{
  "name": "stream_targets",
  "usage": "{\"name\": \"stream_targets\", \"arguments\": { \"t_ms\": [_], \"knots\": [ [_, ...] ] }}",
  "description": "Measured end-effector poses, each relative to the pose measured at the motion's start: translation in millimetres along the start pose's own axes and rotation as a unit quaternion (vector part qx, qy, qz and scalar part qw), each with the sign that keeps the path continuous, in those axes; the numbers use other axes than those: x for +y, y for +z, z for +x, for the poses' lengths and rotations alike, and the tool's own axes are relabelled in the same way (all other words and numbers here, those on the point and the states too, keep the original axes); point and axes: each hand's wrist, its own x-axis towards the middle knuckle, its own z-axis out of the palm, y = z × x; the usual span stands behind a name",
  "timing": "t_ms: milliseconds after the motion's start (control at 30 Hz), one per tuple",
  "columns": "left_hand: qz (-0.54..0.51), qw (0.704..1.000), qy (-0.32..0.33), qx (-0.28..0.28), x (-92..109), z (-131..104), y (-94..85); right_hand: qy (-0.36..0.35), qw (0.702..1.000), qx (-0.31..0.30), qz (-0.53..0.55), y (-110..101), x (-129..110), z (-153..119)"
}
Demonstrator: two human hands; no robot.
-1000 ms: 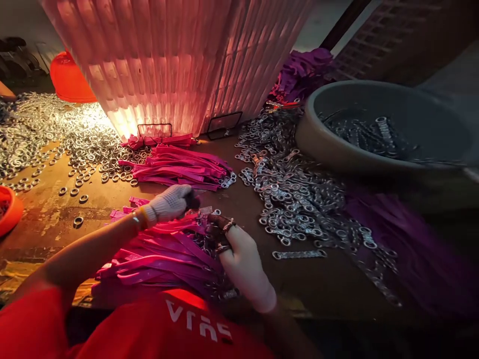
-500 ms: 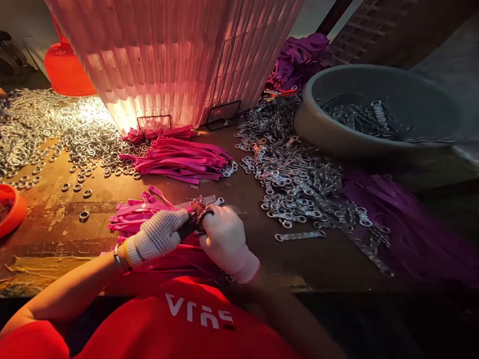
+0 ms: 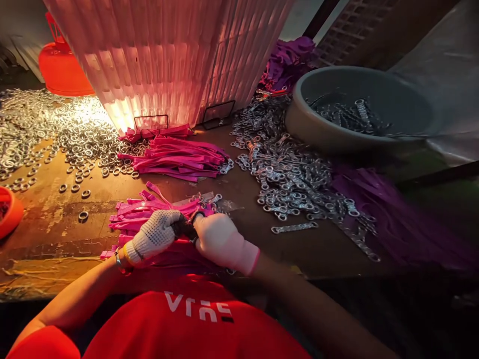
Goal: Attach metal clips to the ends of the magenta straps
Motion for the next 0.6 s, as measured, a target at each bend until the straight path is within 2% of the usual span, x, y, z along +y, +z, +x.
{"name": "stream_targets", "arguments": {
  "t_ms": [133,267,300,367,467,533,600],
  "knots": [
    [0.017,1.0,0.001,-0.018,2.7,2.1,-4.9,-0.042,0.999,0.014,-0.019,2.6,1.5,-0.5],
    [0.016,0.999,0.003,-0.044,8.0,2.9,-31.5,-0.057,0.998,0.041,-0.009,0.9,1.8,-0.9],
    [0.019,0.999,-0.004,-0.033,8.9,2.1,-40.7,-0.05,0.998,0.049,-0.004,-0.2,3.6,-1.8],
    [0.032,0.998,-0.036,0.029,8.9,-0.7,-57.9,-0.041,0.997,0.07,0.004,-2.5,14.2,-4.8],
    [-0.002,0.983,-0.118,0.138,4.5,-5.2,-71.6,-0.009,0.992,0.126,0.016,-2.7,55.8,-11.8],
    [-0.124,0.963,-0.18,0.158,1.1,-5.1,-70.4,0.06,0.987,0.149,0.018,1.5,97.9,-17.2],
    [-0.308,0.909,-0.234,0.154,0.5,-0.8,-64.5,0.152,0.981,0.119,-0.022,9.7,142.1,-21.9]
  ]
}}
